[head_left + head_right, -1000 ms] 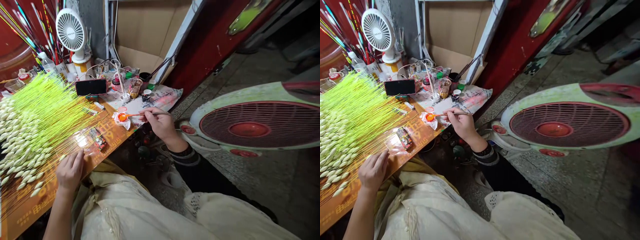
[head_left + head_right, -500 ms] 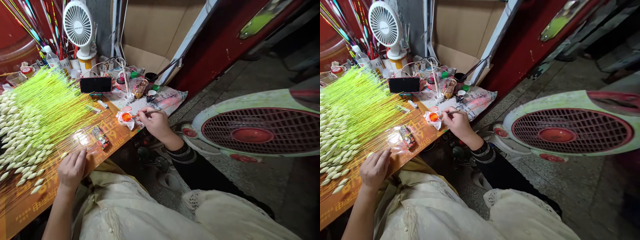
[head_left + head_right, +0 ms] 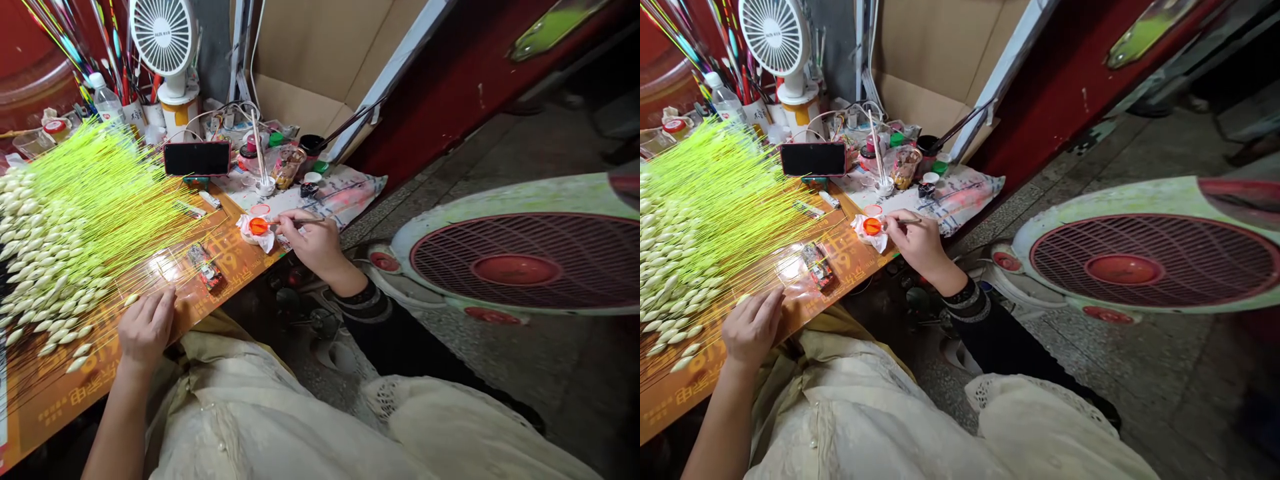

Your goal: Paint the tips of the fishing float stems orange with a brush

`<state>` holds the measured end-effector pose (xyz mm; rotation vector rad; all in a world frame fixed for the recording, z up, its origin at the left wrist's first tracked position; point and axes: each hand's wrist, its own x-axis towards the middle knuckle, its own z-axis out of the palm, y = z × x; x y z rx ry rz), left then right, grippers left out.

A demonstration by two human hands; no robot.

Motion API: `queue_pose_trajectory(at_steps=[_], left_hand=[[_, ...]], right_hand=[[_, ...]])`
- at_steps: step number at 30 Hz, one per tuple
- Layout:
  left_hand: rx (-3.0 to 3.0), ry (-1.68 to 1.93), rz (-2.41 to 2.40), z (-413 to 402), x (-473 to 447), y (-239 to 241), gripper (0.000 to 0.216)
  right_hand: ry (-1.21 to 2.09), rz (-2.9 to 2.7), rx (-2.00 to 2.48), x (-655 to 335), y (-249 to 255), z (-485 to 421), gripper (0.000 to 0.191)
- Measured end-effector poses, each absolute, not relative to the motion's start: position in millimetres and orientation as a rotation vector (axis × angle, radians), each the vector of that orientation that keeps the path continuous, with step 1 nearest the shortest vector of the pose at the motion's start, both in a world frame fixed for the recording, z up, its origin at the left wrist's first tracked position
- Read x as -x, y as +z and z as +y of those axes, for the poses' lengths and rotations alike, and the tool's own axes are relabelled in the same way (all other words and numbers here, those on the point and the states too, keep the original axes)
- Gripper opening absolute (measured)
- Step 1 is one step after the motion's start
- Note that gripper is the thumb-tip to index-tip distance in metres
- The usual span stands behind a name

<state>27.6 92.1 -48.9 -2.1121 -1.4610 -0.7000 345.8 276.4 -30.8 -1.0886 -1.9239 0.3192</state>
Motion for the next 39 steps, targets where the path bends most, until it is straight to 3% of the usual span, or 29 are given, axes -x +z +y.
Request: queue_pose_trajectory(at_steps=[15,39], left_hand=[[2.052,-0.672,-1.455,91.2,-28.4,-46.3,0.030],[2.010,-0.663,-1.379,96.1,-26.1,-43.8,0.035]], right_hand=[[0.384,-1.762,1.049,-355.5,-45.7,251.6,0.014],[0.318,-1.804,1.022,-366.0,-38.3,245.2,0.017]])
